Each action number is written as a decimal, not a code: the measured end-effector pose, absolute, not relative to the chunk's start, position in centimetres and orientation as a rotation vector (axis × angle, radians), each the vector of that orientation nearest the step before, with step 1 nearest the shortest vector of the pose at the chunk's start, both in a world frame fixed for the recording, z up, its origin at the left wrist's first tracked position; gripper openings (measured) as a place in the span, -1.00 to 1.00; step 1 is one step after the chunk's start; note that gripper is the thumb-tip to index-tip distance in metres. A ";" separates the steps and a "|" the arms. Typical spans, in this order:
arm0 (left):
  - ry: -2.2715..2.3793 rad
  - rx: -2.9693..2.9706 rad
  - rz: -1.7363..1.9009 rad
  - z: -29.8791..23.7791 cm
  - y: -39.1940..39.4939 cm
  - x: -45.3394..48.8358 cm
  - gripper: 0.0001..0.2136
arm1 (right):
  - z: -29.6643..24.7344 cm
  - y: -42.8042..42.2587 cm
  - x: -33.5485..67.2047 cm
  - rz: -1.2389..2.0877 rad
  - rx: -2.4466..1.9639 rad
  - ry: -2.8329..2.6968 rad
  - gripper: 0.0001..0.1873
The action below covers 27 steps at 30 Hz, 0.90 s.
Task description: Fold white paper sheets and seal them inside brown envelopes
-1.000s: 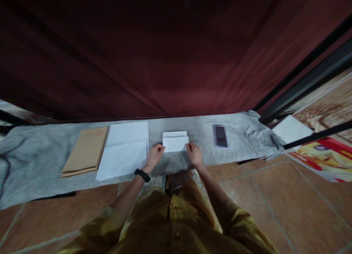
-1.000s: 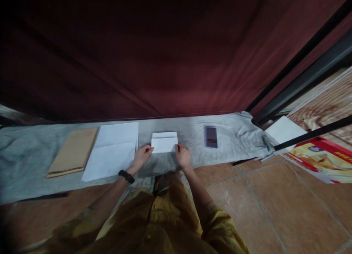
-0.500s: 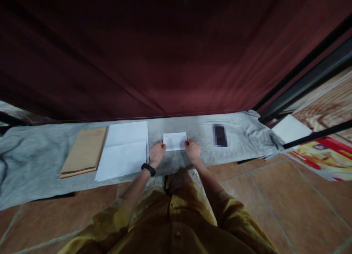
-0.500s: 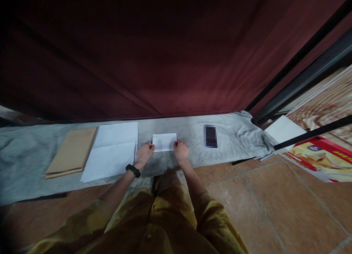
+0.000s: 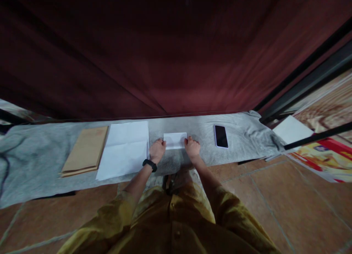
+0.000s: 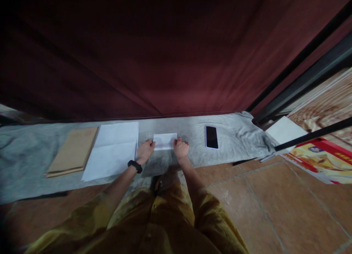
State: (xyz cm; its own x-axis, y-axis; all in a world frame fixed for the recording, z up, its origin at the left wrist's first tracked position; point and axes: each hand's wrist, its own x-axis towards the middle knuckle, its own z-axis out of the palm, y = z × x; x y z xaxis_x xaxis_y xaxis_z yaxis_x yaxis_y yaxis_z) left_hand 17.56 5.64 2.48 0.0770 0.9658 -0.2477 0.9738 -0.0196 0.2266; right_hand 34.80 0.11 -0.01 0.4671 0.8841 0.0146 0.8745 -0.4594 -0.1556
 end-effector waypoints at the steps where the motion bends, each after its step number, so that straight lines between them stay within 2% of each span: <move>1: 1.936 2.026 -0.037 2.5 5.7 17.6 -0.63 | -0.1 0.2 34.8 0.091 -2.565 -1.565 -0.66; 21: 1.983 2.101 0.027 2.4 4.8 17.5 -0.60 | 0.1 0.9 34.8 0.083 -2.553 -1.670 -0.58; 27: 1.512 2.606 0.315 1.4 2.0 18.0 -0.60 | -0.1 0.8 34.8 0.086 -2.532 -1.668 -0.58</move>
